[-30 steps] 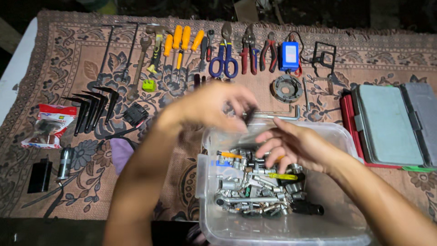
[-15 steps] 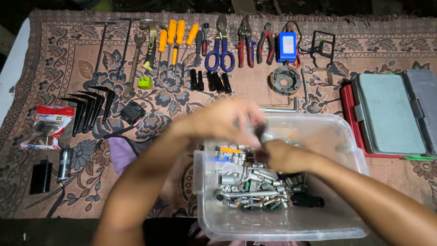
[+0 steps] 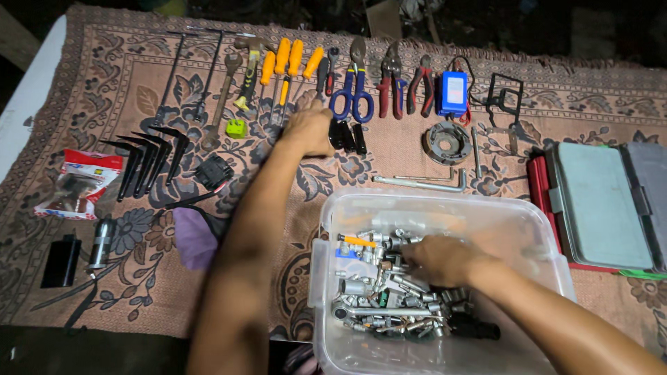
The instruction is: The person sorts small metal parts and tools from a clear plastic container onto a patterned tablecloth. They arrange hex keys, sockets, and other hardware in rows, then open a light-blue tool case and place it aside. The person continues to pick and place items from the container onto the table.
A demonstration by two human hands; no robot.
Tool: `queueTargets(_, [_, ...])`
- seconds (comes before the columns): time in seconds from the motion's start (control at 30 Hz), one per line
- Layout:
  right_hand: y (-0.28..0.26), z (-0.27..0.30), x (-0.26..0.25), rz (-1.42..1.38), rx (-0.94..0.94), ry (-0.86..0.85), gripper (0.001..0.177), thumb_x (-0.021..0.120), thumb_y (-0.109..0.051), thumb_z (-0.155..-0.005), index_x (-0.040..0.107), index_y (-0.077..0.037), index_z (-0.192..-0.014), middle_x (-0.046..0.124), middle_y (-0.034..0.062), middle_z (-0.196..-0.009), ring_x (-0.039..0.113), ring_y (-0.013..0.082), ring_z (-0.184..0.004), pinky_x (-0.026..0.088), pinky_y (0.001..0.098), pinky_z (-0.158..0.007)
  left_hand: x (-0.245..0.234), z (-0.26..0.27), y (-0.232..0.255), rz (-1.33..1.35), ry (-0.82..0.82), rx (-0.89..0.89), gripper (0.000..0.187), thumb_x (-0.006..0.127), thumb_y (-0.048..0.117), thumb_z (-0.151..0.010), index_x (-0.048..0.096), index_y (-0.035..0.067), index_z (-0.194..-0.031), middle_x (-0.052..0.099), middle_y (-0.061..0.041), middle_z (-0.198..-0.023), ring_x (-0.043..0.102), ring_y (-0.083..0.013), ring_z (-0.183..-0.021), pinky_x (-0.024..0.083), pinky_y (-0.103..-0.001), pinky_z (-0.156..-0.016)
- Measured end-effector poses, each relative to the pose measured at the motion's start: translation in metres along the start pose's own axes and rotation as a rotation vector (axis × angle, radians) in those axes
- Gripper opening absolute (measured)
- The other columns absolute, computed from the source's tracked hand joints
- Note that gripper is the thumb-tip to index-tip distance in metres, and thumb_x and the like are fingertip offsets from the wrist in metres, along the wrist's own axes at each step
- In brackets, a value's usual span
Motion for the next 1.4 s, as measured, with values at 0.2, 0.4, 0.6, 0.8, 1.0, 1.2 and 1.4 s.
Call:
queueTargets(0.2, [0.035,0.016,-0.019,-0.024,0.020,0.179,0.035,0.069,-0.034,-0.089,0.069,-0.021,-0.121,0.072,0.0123,-0.113,0.069,0.0333,-0.103,0.053,0.0449,-0.092,0.016,0.000,-0.004,0.078,0.035,-0.046,0.080,0.093,0.034,-0.059,0.063,0.000,-0.125,0.048,-0.026,-0.144,0.039,-0.0437,-0.141,0.039,-0.046,-0.111])
queueTargets(0.4, [0.046,0.023,-0.007,0.094,0.091,0.026,0.026,0.074,-0.026,-0.079,0.076,-0.021,-0.104,0.074,0.0105,-0.100,0.072,0.0301,-0.095,0.056,0.0426,-0.085,-0.046,0.033,0.047,0.264,0.384,0.164,0.044,0.088,0.029,-0.081,0.070,0.003,-0.112,0.065,-0.024,-0.116,0.062,-0.0422,-0.112,0.051,-0.050,-0.094])
queueTargets(0.6, [0.029,0.019,0.006,0.148,0.080,-0.122,0.015,0.066,-0.026,-0.089,0.079,-0.024,-0.096,0.077,0.0022,-0.088,0.074,0.0244,-0.086,0.057,0.0404,-0.079,-0.110,0.139,0.151,0.670,0.290,0.627,0.013,0.069,0.012,-0.098,0.070,0.004,-0.108,0.070,-0.011,-0.099,0.071,-0.0249,-0.087,0.059,-0.038,-0.081])
queueTargets(0.8, [0.011,0.004,0.042,0.311,-0.051,-0.078,0.020,0.063,-0.015,-0.086,0.078,-0.023,-0.095,0.075,0.0052,-0.098,0.073,0.0287,-0.092,0.058,0.0436,-0.079,-0.103,0.173,0.191,0.631,0.004,0.689,0.014,0.070,0.016,-0.090,0.069,0.006,-0.100,0.070,-0.013,-0.093,0.068,-0.0375,-0.087,0.054,-0.047,-0.075])
queueTargets(1.0, [-0.003,-0.007,0.060,0.540,-0.107,0.020,0.022,0.056,-0.014,-0.093,0.078,-0.012,-0.091,0.076,0.0111,-0.096,0.074,0.0294,-0.088,0.058,0.0429,-0.074,-0.073,0.166,0.179,0.504,-0.046,0.651,0.016,0.071,0.017,-0.085,0.068,0.007,-0.097,0.070,-0.013,-0.092,0.068,-0.0385,-0.087,0.053,-0.049,-0.076])
queueTargets(1.2, [-0.001,0.020,0.024,0.570,-0.098,0.087,0.018,0.058,-0.015,-0.092,0.076,-0.013,-0.097,0.075,0.0111,-0.096,0.074,0.0284,-0.086,0.059,0.0431,-0.071,-0.074,0.171,0.184,0.492,-0.015,0.684,0.014,0.072,0.016,-0.085,0.070,0.009,-0.097,0.069,-0.012,-0.096,0.068,-0.0381,-0.089,0.054,-0.048,-0.079])
queueTargets(1.4, [0.022,0.072,-0.050,-0.317,-0.351,0.442,0.031,0.071,-0.012,-0.079,0.069,-0.005,-0.109,0.078,0.0149,-0.099,0.074,0.0204,-0.087,0.056,0.0364,-0.079,-0.105,0.183,0.188,0.616,0.131,0.752,0.067,0.086,0.025,-0.073,0.057,0.003,-0.130,0.056,-0.016,-0.124,0.064,-0.0383,-0.111,0.054,-0.048,-0.089])
Point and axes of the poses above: each hand's wrist, its own z-axis away from the middle knuckle, its own x-axis out of the palm, y = z × x, the point moved 3 cm from there along -z, towards the middle knuckle
